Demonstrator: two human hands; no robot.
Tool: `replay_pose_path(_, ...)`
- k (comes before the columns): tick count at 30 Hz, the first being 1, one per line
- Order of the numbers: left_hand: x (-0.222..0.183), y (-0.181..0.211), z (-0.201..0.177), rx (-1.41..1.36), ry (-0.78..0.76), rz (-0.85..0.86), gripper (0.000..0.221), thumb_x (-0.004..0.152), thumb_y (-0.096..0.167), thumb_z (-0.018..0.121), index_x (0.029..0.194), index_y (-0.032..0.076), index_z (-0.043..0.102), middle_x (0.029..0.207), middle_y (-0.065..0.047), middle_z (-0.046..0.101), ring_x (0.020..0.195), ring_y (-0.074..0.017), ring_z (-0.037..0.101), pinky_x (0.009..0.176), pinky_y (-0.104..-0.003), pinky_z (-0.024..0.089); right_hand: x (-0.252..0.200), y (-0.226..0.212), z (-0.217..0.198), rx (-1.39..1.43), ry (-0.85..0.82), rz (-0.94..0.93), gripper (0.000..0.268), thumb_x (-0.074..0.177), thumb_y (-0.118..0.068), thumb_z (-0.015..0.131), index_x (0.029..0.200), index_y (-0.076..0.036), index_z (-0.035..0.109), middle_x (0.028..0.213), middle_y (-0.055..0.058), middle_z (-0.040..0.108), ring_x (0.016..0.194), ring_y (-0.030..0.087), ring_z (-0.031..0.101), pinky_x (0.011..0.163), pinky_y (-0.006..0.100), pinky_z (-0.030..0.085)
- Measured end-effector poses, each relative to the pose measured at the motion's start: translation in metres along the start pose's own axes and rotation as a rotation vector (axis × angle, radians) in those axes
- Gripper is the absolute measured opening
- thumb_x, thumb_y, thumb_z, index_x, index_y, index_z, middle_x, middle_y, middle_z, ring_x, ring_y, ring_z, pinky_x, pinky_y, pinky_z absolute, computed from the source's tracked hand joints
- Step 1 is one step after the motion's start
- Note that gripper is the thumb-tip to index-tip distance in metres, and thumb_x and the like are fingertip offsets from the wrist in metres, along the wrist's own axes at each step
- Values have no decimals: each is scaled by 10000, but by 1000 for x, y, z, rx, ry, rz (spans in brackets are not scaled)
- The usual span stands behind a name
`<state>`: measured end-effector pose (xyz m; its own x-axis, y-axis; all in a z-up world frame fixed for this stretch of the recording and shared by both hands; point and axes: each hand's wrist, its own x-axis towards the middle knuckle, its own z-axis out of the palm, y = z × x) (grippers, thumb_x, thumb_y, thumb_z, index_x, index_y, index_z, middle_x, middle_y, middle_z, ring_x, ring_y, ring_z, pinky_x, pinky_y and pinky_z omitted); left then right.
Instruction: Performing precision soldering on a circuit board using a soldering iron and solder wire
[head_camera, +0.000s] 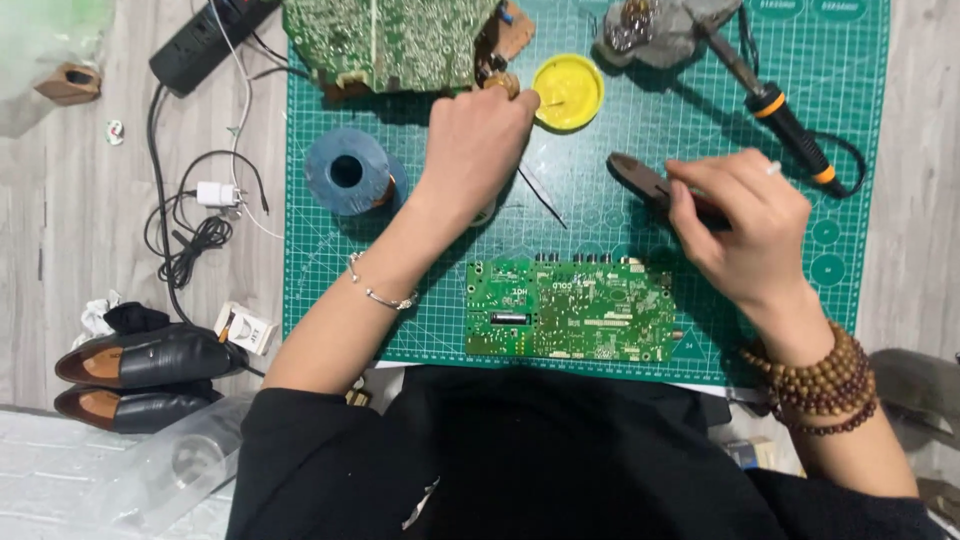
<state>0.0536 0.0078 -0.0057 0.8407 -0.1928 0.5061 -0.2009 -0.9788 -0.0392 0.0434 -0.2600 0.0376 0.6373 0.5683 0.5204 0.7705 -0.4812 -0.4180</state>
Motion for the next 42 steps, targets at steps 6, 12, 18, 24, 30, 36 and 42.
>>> replay_pose_path(6, -1, -3, 0, -25, 3, 21, 120, 833, 155, 649, 733, 90, 633, 672, -34, 570, 465, -194, 538, 396, -325, 393, 13, 2, 10, 7, -140, 7, 147, 932, 80, 749, 1079, 87, 746, 993, 132, 686, 786, 230, 548, 688, 318, 451)
replay_pose_path(12, -3, -5, -7, -70, 26, 32, 137, 886, 203, 659, 808, 92, 638, 783, -42, 587, 518, -266, 572, 428, -371, 411, 15, 11, 18, 10, -183, -20, 169, 958, 89, 744, 1124, 72, 765, 977, 130, 671, 801, 237, 531, 706, 326, 442)
replay_pose_path(18, -2, -6, -12, -118, 56, 44, 117, 894, 194, 682, 830, 96, 672, 799, -23, 602, 555, -227, 592, 438, -337, 425, 12, 16, 24, 61, -147, -14, 171, 955, 141, 741, 1115, 92, 771, 997, 149, 689, 796, 241, 516, 722, 329, 437)
replay_pose_path(24, -4, -7, -10, -154, 37, 31, 117, 906, 184, 696, 855, 80, 677, 805, -68, 661, 544, -254, 610, 461, -348, 461, 6, 21, 21, 35, -107, -27, 161, 958, 169, 779, 1111, 121, 772, 1023, 168, 682, 808, 245, 494, 708, 327, 424)
replay_pose_path(30, -5, -7, -15, -133, 19, 43, 98, 902, 184, 733, 928, 108, 676, 845, -38, 646, 574, -234, 613, 470, -338, 465, 1, 24, 16, 80, -88, 5, 150, 970, 181, 776, 1116, 147, 767, 990, 183, 680, 766, 252, 472, 682, 339, 393)
replay_pose_path(36, -4, -4, -21, -159, 41, 75, 98, 925, 144, 737, 981, 79, 690, 860, -57, 661, 592, -213, 615, 492, -319, 479, -6, 29, 8, 89, -109, 8, 131, 1002, 209, 793, 1126, 171, 774, 926, 182, 638, 755, 256, 472, 697, 345, 398)
replay_pose_path(42, -6, 0, -24, -143, 30, 60, 129, 943, 143, 734, 1042, 81, 679, 883, -59, 664, 611, -219, 637, 473, -321, 481, -15, 34, 2, 64, -118, 26, 136, 1040, 219, 806, 1172, 186, 797, 877, 171, 623, 797, 265, 531, 725, 355, 424)
